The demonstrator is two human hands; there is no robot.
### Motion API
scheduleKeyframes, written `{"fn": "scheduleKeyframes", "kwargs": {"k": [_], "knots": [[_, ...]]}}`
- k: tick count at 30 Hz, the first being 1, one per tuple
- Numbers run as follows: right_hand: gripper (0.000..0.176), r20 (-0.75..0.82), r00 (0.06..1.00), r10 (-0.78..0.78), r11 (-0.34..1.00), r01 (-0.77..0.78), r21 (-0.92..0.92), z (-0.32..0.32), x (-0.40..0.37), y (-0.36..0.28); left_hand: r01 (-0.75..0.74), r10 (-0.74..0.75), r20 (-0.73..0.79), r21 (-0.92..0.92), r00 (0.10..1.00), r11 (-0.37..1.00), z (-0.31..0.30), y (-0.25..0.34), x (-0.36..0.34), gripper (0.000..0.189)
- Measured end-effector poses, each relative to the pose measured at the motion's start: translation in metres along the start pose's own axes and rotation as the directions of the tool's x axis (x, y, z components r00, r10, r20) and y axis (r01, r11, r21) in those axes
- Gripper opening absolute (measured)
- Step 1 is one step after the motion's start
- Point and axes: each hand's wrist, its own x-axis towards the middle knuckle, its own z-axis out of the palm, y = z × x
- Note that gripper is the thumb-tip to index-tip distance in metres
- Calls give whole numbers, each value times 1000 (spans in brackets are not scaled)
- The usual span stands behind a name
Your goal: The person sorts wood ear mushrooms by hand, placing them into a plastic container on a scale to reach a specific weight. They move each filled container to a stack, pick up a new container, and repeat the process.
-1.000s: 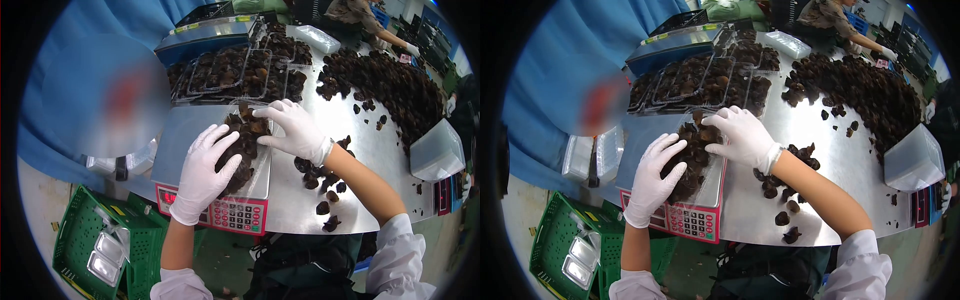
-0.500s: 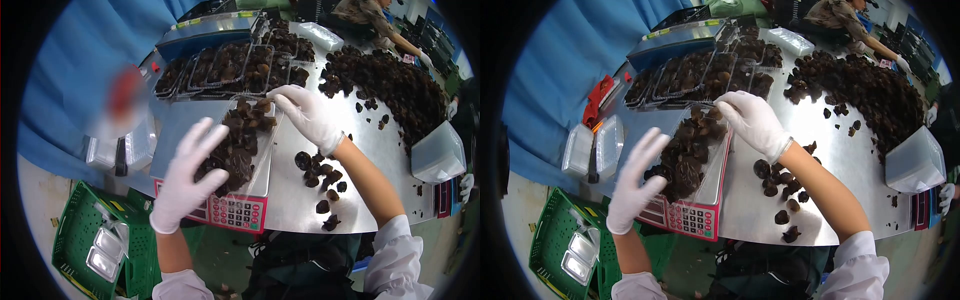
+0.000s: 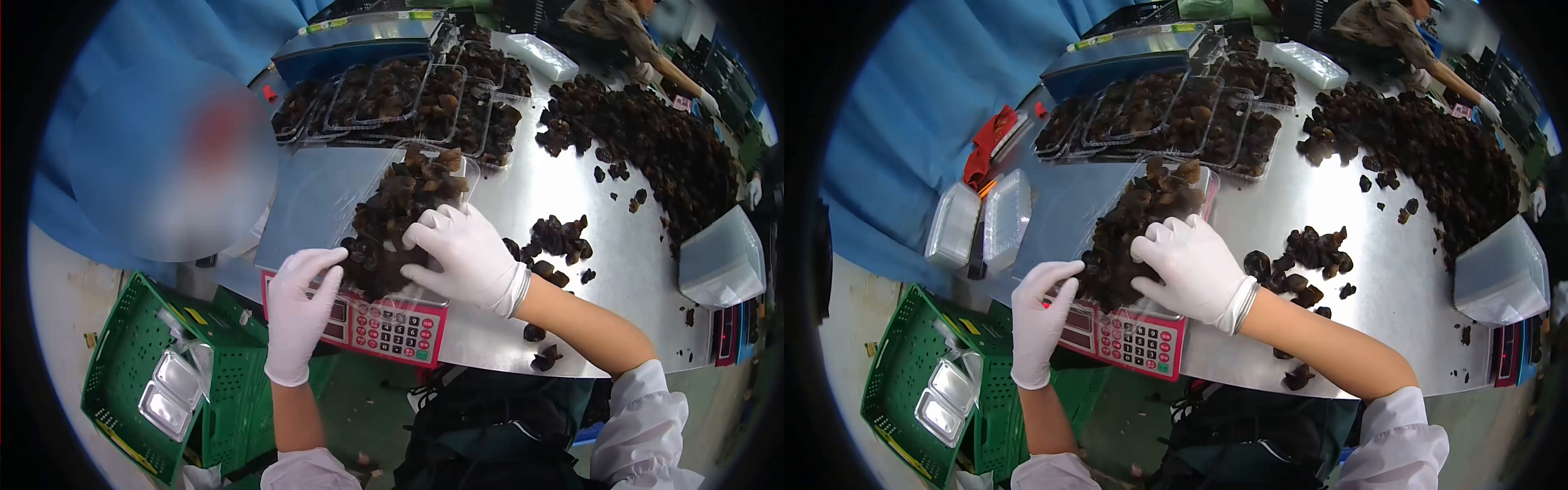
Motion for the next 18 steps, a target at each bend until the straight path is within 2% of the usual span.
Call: {"fn": "scheduleKeyframes", "kwargs": {"k": [3,6,7,8,10,11,12,14,16,18], "knots": [[13,-22,997,69,985,-64,163,-15,4,3,54,-51,43,-83,998,995,-5,5,-2,24],[9,-58,949,310,847,-248,470,-24,15,10,64,-52,69,-179,996,982,-9,5,-1,25],[12,-112,936,334,845,-244,475,-28,19,9,65,-53,69,-180,996,982,-9,4,-1,25],[12,-111,936,333,845,-245,475,-24,24,13,52,-37,85,-178,996,983,-8,3,-1,25],[15,-187,982,-20,981,56,187,-16,31,19,39,-21,103,-177,994,983,-6,3,-1,26],[19,12,996,-92,989,90,115,-15,27,17,20,3,125,-181,992,983,-6,5,-1,26],[24,121,984,-133,991,127,50,-12,24,13,2,26,146,-186,989,983,-7,6,-1,26],[25,117,987,-110,989,97,110,-13,22,11,-29,50,124,-164,991,986,-15,7,-1,26],[25,-25,999,-45,979,49,200,-26,24,13,53,-33,94,-218,995,974,-31,4,0,26],[20,-153,987,55,947,-3,321,-35,17,25,-51,40,-64,-176,997,983,-45,-9,1,26]]}}
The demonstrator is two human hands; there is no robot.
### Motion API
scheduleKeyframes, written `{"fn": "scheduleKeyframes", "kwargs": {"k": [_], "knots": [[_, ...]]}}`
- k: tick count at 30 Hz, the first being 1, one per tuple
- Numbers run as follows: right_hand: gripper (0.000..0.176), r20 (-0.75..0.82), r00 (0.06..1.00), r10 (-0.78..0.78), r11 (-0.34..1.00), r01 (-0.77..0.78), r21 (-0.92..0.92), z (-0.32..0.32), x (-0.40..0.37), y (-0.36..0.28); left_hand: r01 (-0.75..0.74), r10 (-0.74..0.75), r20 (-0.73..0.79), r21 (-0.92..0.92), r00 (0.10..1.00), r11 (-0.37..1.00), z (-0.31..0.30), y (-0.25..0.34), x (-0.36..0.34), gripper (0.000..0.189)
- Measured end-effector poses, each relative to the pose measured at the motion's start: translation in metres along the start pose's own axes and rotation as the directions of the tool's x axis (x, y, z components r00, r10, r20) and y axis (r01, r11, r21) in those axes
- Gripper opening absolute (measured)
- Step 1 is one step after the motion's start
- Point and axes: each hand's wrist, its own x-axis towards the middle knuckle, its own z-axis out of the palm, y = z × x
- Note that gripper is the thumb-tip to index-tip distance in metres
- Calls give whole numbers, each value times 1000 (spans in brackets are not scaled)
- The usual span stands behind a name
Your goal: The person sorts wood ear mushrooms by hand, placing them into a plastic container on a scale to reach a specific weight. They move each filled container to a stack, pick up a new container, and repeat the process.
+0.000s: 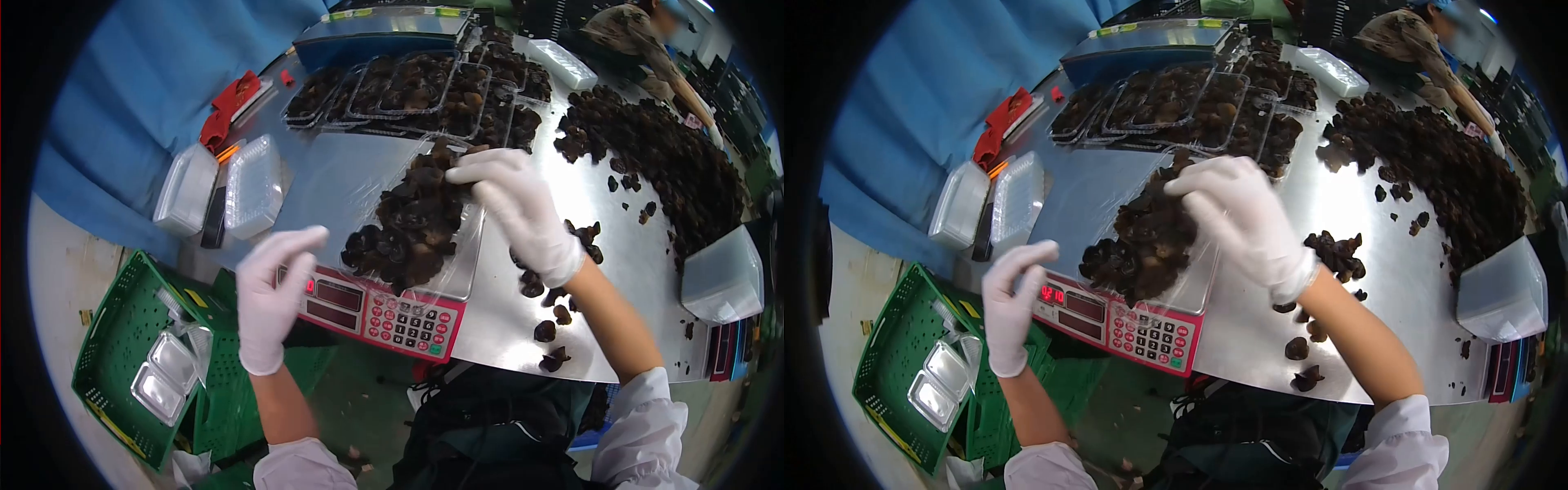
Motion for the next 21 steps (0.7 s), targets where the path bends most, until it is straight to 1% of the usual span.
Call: {"fn": "scheduleKeyframes", "kwargs": {"k": [1,2,4,5,7,8,10,11,12,14,16,18,19,20,21], "knots": [[21,-39,997,70,995,-67,73,-7,-5,1,53,-53,-44,-12,998,999,-9,-4,1,25],[22,-39,982,186,970,-178,165,-14,-9,0,103,-105,-85,-26,991,994,-18,-8,3,24],[22,-41,963,265,951,-255,174,-22,-23,3,173,-175,-113,-24,978,985,-31,-16,10,23],[22,-35,965,261,951,-251,179,-24,-30,3,155,-152,-127,6,980,988,-35,-20,14,23],[22,65,899,433,883,-437,168,-23,-46,3,166,-165,-122,-2,979,986,-39,-22,25,23],[22,74,901,428,883,-434,176,-22,-52,4,174,-174,-108,-15,979,985,-40,-23,30,23],[21,148,857,493,847,-512,146,-21,-63,4,168,-169,-99,-24,981,986,-40,-27,41,23],[19,146,833,533,816,-552,173,-18,-65,0,176,-177,-57,-27,983,984,-37,-27,46,23],[19,147,833,533,816,-552,171,-17,-67,-1,182,-182,-14,-32,983,983,-34,-27,51,23],[18,199,835,514,820,-546,172,-14,-72,1,153,-154,-16,-34,988,988,-23,-26,59,22],[15,193,848,494,826,-527,201,-9,-73,0,173,-172,55,-12,984,985,-15,-22,66,22],[12,237,827,510,823,-549,145,-6,-74,0,143,-141,73,-21,987,990,-8,-26,73,21],[12,222,823,522,809,-561,177,-3,-74,0,172,-166,121,-34,979,985,-3,-28,76,21],[14,247,768,591,754,-635,168,-4,-72,-4,198,-187,170,-50,967,979,3,-32,80,22],[16,231,780,582,745,-625,233,2,-74,0,175,-158,217,-60,963,983,12,-46,81,24]]}}
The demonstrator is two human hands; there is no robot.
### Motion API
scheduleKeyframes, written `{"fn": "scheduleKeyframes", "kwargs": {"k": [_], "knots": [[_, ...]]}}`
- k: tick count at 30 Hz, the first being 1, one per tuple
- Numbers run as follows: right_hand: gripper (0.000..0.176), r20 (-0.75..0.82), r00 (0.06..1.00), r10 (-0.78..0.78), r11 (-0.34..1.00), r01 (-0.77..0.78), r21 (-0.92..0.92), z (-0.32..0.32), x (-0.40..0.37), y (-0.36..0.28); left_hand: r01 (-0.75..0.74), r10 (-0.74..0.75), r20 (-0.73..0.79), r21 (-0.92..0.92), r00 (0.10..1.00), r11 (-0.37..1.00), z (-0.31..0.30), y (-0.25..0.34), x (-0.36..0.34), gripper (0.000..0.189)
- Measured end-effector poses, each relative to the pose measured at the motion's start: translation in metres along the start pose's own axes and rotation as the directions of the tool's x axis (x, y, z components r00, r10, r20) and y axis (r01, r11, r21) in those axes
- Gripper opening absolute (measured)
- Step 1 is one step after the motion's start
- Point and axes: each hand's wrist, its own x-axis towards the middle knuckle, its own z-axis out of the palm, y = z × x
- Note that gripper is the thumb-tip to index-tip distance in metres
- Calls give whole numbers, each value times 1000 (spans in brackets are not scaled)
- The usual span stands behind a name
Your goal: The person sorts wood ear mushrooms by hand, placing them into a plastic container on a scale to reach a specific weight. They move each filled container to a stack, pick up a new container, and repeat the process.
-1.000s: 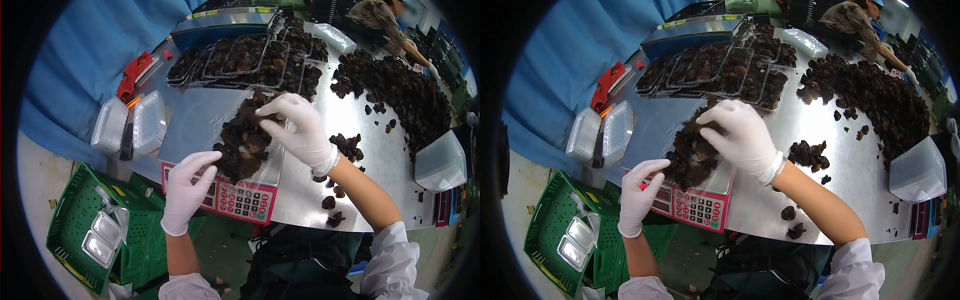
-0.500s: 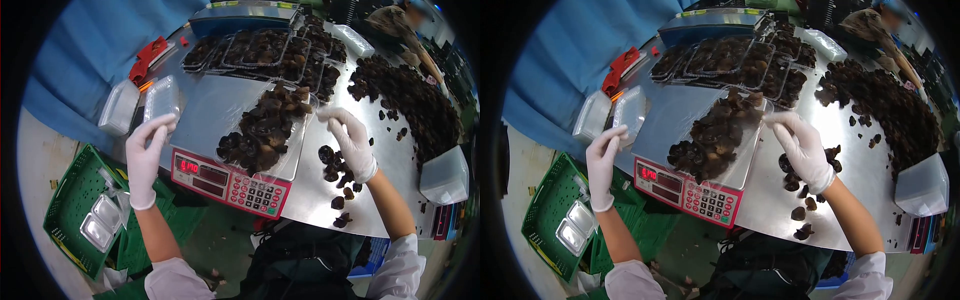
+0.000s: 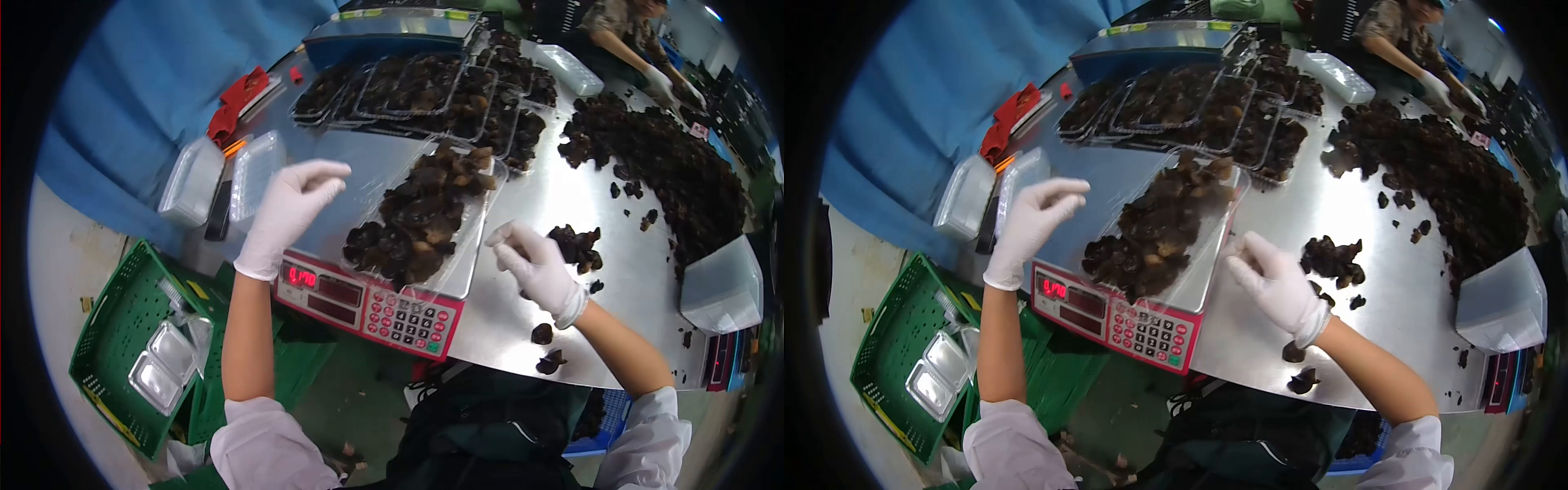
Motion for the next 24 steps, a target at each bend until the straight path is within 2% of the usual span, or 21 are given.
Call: {"fn": "scheduleKeyframes", "kwargs": {"k": [1,2,3,4,5,6,8,10,11,14,16,18,19,21,24], "knots": [[17,-14,1000,-21,998,22,65,4,3,6,-17,17,6,-6,1000,1000,6,-5,4,24],[21,73,993,89,991,-96,96,3,4,6,87,-85,136,-4,987,996,11,-8,7,25],[25,98,991,89,991,-98,95,6,6,6,186,-183,264,16,947,982,17,-10,10,27],[25,173,977,124,981,-147,129,4,8,4,228,-205,320,-35,925,973,23,-11,12,28],[25,249,956,155,967,-199,161,3,9,-1,245,-227,348,-5,909,970,26,-11,13,28],[25,229,961,157,967,-197,163,2,10,-7,272,-252,380,0,890,962,28,-10,17,27],[24,318,905,284,895,-369,251,0,13,-15,353,-307,423,-33,853,935,33,-7,20,27],[23,280,903,325,880,-398,260,-5,13,-16,435,-345,444,-117,827,893,41,-3,21,23],[22,258,893,368,862,-432,265,-7,13,-15,438,-349,457,-102,818,893,44,1,22,21],[21,211,898,387,841,-437,318,-14,19,-12,447,-345,460,-132,818,885,54,10,31,21],[19,199,891,407,826,-452,336,-17,24,-9,411,-326,417,-132,848,902,58,11,40,21],[13,151,930,336,825,-368,429,-23,39,-4,389,-308,408,-129,859,912,58,17,49,21],[13,150,932,331,827,-363,428,-26,47,-6,366,-291,396,-129,871,922,57,20,55,22],[17,62,969,238,818,-235,525,-36,65,-14,337,-270,373,-125,888,933,51,23,70,21],[18,13,985,175,861,-159,484,-44,109,-29,243,-210,290,-80,934,967,38,24,103,22]]}}
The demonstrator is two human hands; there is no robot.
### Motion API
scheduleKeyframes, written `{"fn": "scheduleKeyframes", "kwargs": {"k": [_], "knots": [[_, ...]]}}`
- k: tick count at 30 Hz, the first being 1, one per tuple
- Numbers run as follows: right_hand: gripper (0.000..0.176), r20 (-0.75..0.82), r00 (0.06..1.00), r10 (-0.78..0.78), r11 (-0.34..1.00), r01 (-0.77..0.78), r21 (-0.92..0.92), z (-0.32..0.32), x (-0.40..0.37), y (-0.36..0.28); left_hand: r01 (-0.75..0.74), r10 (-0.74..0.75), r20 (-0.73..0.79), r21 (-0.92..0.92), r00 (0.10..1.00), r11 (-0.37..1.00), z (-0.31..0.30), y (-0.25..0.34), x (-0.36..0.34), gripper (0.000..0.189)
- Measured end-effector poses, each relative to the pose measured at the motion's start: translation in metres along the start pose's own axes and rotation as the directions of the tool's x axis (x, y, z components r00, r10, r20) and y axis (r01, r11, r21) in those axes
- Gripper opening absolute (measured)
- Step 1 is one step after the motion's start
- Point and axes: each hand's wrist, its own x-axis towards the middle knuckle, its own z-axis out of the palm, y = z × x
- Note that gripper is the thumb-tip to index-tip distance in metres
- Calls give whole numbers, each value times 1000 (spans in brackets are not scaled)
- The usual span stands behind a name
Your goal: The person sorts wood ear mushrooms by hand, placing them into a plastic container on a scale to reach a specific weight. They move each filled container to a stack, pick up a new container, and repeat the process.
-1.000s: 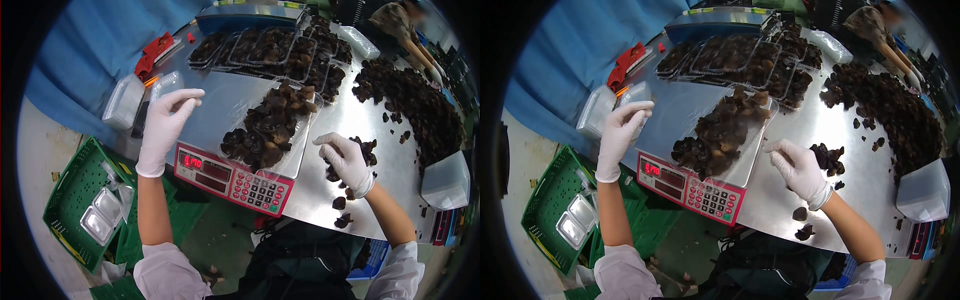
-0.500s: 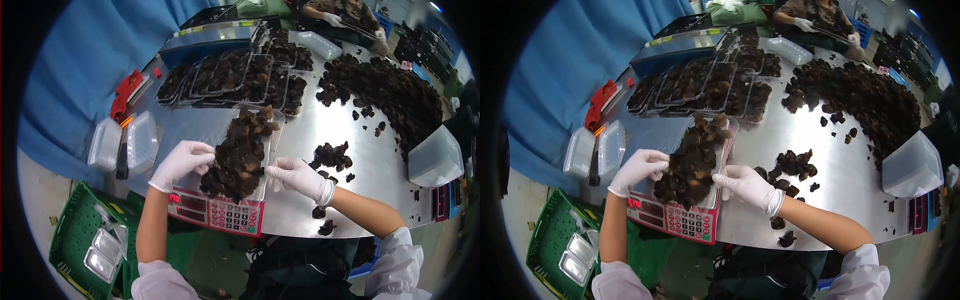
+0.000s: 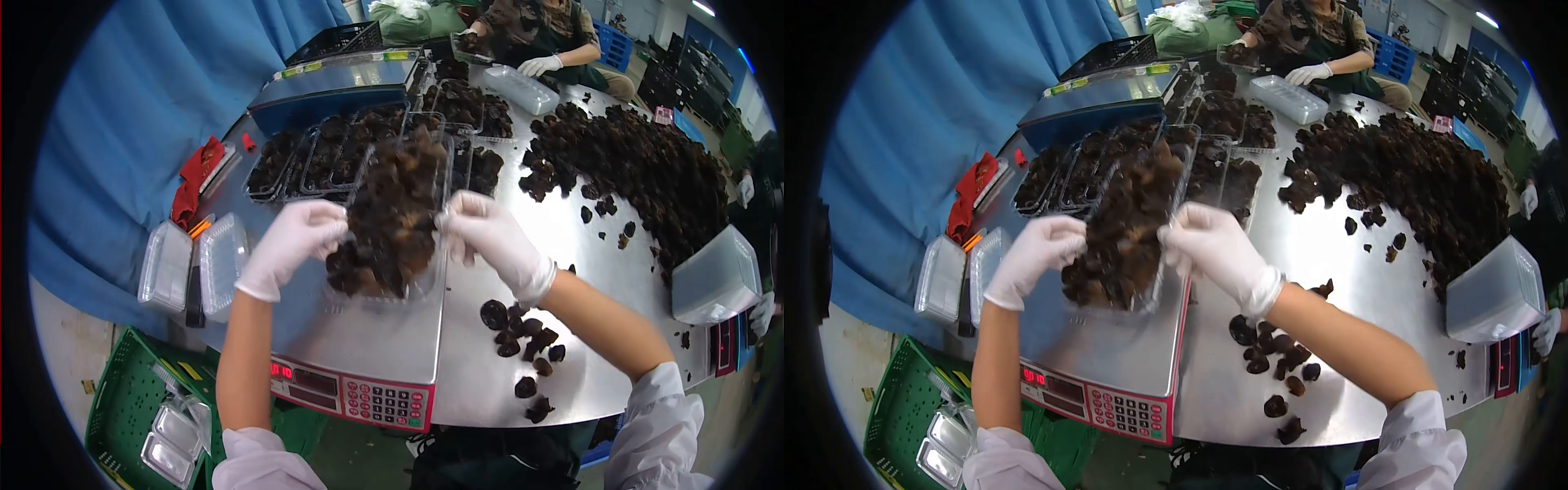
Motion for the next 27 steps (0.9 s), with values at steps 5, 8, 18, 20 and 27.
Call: {"fn": "scheduleKeyframes", "kwargs": {"k": [5,8,18,20,27], "knots": [[14,-45,989,-144,985,139,-105,6,109,-26,-65,68,-156,26,985,998,-56,-5,93,24],[14,-95,986,-134,983,121,-136,5,172,-24,-61,68,-202,42,977,997,-73,-18,152,24],[39,-264,961,-80,861,-66,-504,-21,221,13,102,-87,-267,42,960,994,-68,-55,215,21],[39,-246,956,-161,825,-6,-566,-24,209,7,74,-57,-277,51,959,996,-69,-55,207,27],[33,42,976,-214,809,201,-553,-75,20,-16,-112,59,-254,-202,965,973,-108,-65,115,29]]}}
